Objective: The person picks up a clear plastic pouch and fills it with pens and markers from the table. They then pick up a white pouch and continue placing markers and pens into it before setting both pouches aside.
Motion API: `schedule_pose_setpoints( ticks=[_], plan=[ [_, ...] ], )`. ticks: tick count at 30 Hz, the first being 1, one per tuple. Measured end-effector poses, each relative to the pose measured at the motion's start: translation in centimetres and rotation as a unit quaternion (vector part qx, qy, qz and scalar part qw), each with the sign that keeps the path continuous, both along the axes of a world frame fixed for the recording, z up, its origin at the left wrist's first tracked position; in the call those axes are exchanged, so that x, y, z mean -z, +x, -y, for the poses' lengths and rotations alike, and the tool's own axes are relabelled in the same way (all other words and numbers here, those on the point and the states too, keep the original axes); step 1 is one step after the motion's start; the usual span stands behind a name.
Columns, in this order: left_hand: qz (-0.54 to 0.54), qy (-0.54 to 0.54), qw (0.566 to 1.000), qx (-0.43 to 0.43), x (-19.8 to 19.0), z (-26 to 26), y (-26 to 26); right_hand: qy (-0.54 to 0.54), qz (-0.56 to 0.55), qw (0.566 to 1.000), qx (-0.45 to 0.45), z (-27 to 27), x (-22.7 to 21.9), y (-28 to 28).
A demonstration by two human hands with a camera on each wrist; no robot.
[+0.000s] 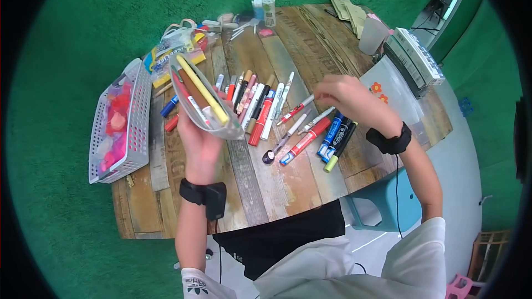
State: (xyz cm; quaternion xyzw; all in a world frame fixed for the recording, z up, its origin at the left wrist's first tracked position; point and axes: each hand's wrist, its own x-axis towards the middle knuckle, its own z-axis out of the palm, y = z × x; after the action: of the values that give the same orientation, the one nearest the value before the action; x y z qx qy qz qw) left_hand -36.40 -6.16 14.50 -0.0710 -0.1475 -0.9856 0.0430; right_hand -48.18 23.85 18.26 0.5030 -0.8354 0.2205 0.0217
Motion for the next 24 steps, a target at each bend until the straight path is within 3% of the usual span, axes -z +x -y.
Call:
schedule_pose_setpoints(
  ticks=[4, 6, 8, 10, 21, 24],
  plan=[
    [-0.028, 0.025, 0.999, 0.022, 1.6, 0.6, -0.2, 0.107, -0.015, 0.994, -0.022, -0.4, 2.6, -0.6],
    [0.041, -0.06, 0.994, -0.086, 2.0, 0.3, 0.0, 0.121, -0.011, 0.992, -0.016, -0.3, 2.8, -1.0],
    [0.011, -0.092, 0.993, -0.074, 2.5, 0.3, -0.1, 0.138, -0.007, 0.99, -0.015, -0.1, 2.7, -1.2],
    [0.116, -0.072, 0.983, -0.122, 3.1, -0.1, -0.6, 0.134, -0.014, 0.991, 0.001, 0.2, 2.5, -1.1],
    [0.108, -0.069, 0.986, -0.109, 2.4, 0.7, -0.1, 0.121, -0.05, 0.991, -0.019, 1.7, 1.2, -1.3],
    [0.092, -0.063, 0.985, -0.131, 1.8, 2.0, 0.0, 0.086, -0.019, 0.994, -0.063, 3.3, 1.4, -0.3]
  ],
)
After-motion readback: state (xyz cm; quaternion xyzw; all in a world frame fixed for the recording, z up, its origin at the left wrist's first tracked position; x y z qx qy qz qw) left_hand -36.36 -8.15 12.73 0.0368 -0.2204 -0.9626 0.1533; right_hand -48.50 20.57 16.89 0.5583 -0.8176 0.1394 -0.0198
